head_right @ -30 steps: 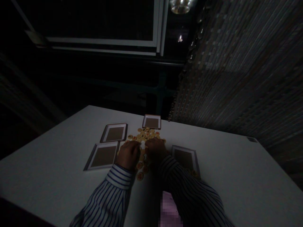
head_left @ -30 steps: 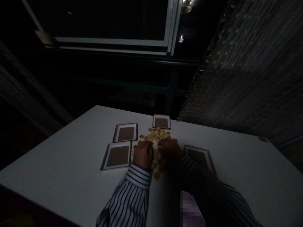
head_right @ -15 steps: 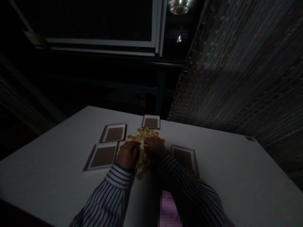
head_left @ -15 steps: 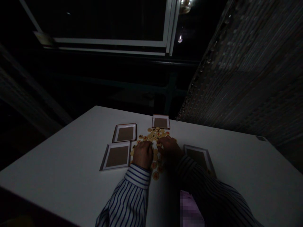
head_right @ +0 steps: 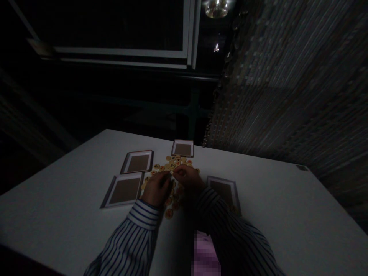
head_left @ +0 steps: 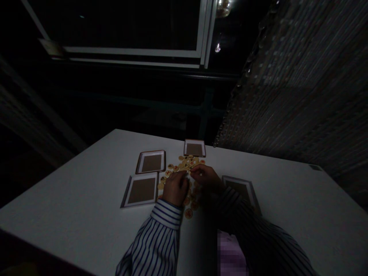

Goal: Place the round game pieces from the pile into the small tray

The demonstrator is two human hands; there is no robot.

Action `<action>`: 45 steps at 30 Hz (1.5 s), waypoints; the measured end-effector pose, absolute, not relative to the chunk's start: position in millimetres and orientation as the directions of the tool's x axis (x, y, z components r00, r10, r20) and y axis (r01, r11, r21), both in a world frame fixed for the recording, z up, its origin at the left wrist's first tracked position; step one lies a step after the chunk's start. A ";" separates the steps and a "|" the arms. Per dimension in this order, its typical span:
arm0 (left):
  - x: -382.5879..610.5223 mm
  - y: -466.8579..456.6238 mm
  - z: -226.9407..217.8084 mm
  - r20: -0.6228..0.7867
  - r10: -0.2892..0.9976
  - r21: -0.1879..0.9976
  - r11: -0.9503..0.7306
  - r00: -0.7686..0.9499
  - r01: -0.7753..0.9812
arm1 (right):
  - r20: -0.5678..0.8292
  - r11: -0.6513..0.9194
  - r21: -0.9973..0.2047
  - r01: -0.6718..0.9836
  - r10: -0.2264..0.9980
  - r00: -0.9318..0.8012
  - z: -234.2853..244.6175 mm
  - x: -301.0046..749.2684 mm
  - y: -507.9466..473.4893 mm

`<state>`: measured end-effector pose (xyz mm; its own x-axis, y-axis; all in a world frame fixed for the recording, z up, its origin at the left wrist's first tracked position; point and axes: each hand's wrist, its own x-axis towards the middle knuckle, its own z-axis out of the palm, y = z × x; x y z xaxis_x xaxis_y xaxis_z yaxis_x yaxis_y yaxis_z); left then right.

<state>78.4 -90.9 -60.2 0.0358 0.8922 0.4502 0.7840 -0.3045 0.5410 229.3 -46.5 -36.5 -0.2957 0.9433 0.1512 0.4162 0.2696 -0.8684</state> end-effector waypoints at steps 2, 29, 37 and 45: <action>79.6 -91.0 -60.1 0.474 0.879 0.539 -0.329 0.043 0.775 | 0.136 0.239 -0.908 0.343 0.944 -0.300 -38.4 229.5 -44.8; 82.4 -94.8 -57.0 0.556 0.827 0.469 -0.392 0.080 0.791 | 0.091 0.177 -0.963 0.205 0.925 -0.368 -41.9 232.8 -42.8; 83.8 -94.6 -55.6 0.536 0.842 0.519 -0.388 0.063 0.762 | 0.057 0.123 -0.975 0.185 0.943 -0.328 -38.2 233.8 -44.1; 88.8 -95.2 -58.9 0.393 0.916 0.783 -0.290 -0.076 0.550 | 0.104 0.185 -0.957 0.225 0.938 -0.331 -50.0 238.6 -37.6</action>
<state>88.8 -95.2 -58.9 -0.0764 0.9163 0.3931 0.5499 -0.2901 0.7833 238.6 -37.6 -50.0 -0.3307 0.9380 0.1037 0.2247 0.1850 -0.9567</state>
